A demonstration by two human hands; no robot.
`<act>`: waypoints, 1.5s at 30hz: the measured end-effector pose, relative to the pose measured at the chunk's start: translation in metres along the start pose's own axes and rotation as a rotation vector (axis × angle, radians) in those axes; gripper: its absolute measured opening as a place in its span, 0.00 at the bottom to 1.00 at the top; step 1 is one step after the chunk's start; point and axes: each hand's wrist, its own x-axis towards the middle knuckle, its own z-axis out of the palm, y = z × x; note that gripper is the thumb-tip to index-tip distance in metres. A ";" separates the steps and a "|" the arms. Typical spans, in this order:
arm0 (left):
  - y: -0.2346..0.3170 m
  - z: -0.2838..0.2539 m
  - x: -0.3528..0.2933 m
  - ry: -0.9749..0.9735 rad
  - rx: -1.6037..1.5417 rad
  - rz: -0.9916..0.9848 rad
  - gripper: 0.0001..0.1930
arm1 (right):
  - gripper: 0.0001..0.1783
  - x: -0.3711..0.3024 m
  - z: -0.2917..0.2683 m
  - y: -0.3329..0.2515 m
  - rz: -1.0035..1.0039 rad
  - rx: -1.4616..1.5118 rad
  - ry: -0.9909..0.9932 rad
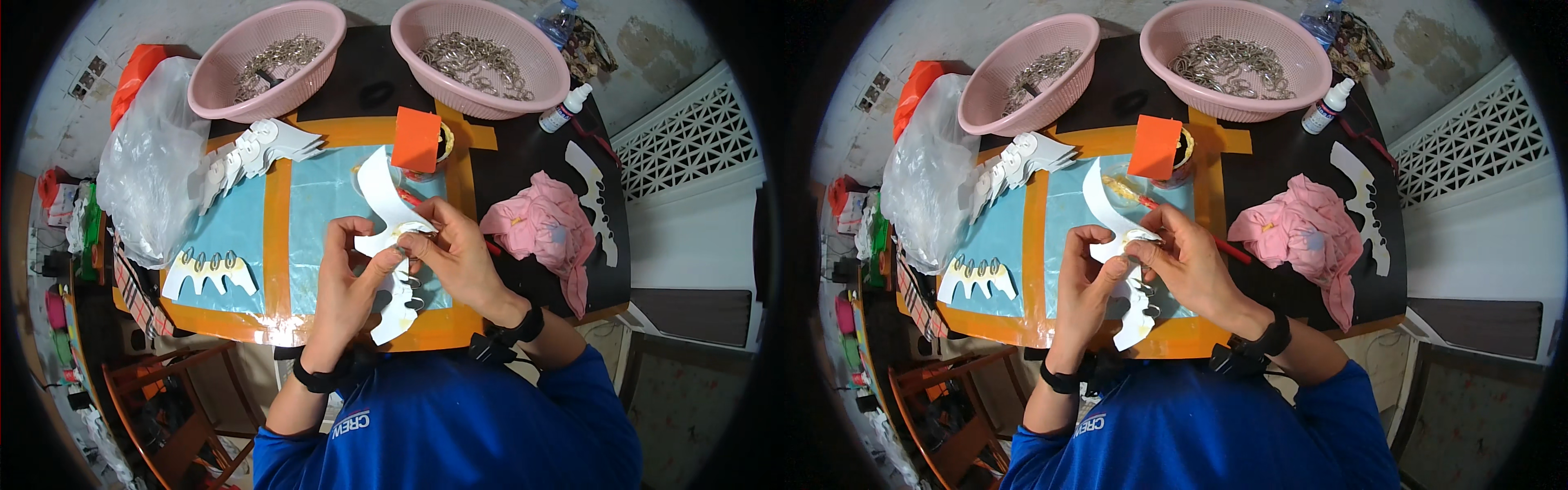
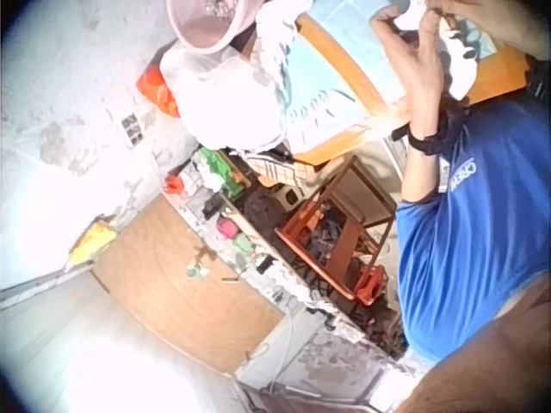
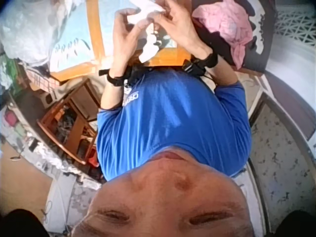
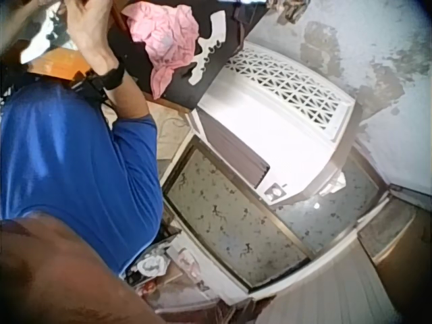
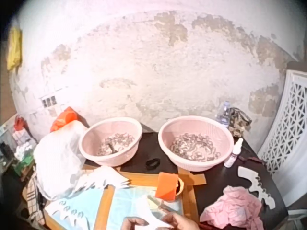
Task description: Applying glue and attaching metal rings to wing-shaped shoe decorative components.
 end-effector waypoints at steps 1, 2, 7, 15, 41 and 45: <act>-0.001 0.002 0.001 -0.026 -0.131 -0.004 0.29 | 0.12 0.001 0.001 -0.002 0.001 0.045 -0.002; -0.001 0.004 0.002 -0.051 -0.262 -0.007 0.27 | 0.12 0.000 0.002 -0.001 -0.005 0.040 -0.001; 0.002 0.004 0.001 -0.027 -0.176 -0.001 0.24 | 0.14 -0.004 0.001 0.002 -0.011 0.130 0.018; 0.008 0.012 0.005 -0.098 -0.350 0.047 0.21 | 0.18 -0.002 -0.001 -0.015 0.136 0.437 -0.042; 0.002 0.012 0.006 0.011 -0.597 -0.258 0.10 | 0.20 0.001 -0.010 0.000 0.165 0.329 -0.079; 0.000 0.010 0.008 0.057 -0.584 -0.268 0.10 | 0.11 0.000 -0.014 -0.001 0.184 0.060 -0.232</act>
